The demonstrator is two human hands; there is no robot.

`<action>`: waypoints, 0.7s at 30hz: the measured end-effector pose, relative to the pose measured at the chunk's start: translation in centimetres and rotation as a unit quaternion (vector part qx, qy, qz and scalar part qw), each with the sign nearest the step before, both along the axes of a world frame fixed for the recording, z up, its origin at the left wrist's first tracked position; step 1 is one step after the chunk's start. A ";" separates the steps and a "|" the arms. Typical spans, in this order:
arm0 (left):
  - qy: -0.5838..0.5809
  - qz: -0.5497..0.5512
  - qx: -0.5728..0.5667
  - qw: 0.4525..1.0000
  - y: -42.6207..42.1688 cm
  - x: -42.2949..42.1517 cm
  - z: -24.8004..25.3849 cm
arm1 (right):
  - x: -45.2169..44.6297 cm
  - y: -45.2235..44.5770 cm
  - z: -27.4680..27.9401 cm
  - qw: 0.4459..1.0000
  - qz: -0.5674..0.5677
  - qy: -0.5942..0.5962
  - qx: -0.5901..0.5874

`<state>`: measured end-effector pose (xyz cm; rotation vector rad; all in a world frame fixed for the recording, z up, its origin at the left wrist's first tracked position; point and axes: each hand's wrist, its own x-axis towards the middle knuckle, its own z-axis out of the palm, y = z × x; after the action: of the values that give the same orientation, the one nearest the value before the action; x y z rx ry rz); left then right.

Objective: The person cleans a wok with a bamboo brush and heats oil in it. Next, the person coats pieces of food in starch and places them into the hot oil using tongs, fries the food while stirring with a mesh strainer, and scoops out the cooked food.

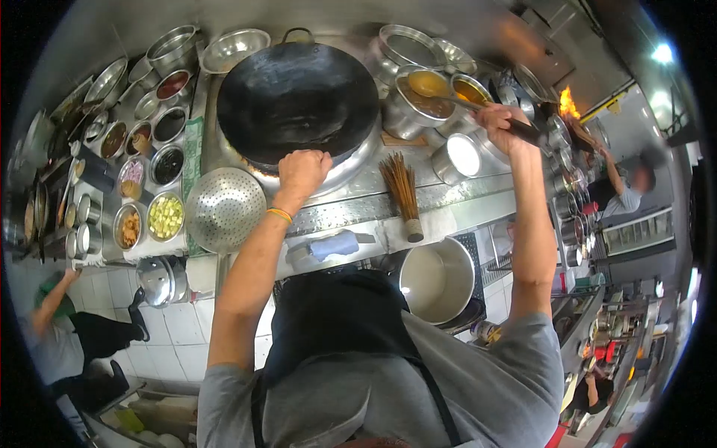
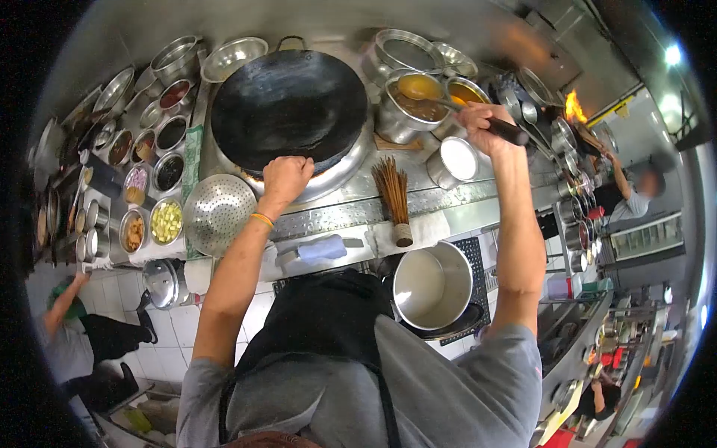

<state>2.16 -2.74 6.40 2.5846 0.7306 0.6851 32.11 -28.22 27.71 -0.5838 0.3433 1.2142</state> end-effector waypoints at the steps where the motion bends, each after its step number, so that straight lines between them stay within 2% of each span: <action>1: 0.002 0.001 0.000 1.000 0.0 0.0 0.0 | -0.8 0.1 0.8 1.000 0.002 -0.007 -0.003; 7: 0.004 0.007 0.004 1.000 0.0 0.0 0.4 | -4.9 0.9 2.2 0.998 0.041 -0.038 0.024; 11: 0.001 0.001 0.009 1.000 -0.3 -0.2 1.5 | -7.0 2.7 1.1 0.998 0.054 -0.019 0.028; 15: -0.004 0.003 0.014 1.000 -0.3 -0.3 1.5 | -9.1 5.4 -1.6 0.990 0.102 -0.095 -0.014; 19: -0.015 0.003 0.016 1.000 -0.5 -0.4 1.5 | -11.4 8.3 -4.7 0.933 0.151 -0.301 -0.124; 21: -0.009 0.004 0.019 1.000 -0.5 -0.4 1.4 | -12.6 8.8 -4.8 0.878 0.189 -0.399 -0.187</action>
<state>1.80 -3.24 7.82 2.6068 0.7298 0.7303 19.52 -19.45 22.88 -1.4779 -0.2663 1.1670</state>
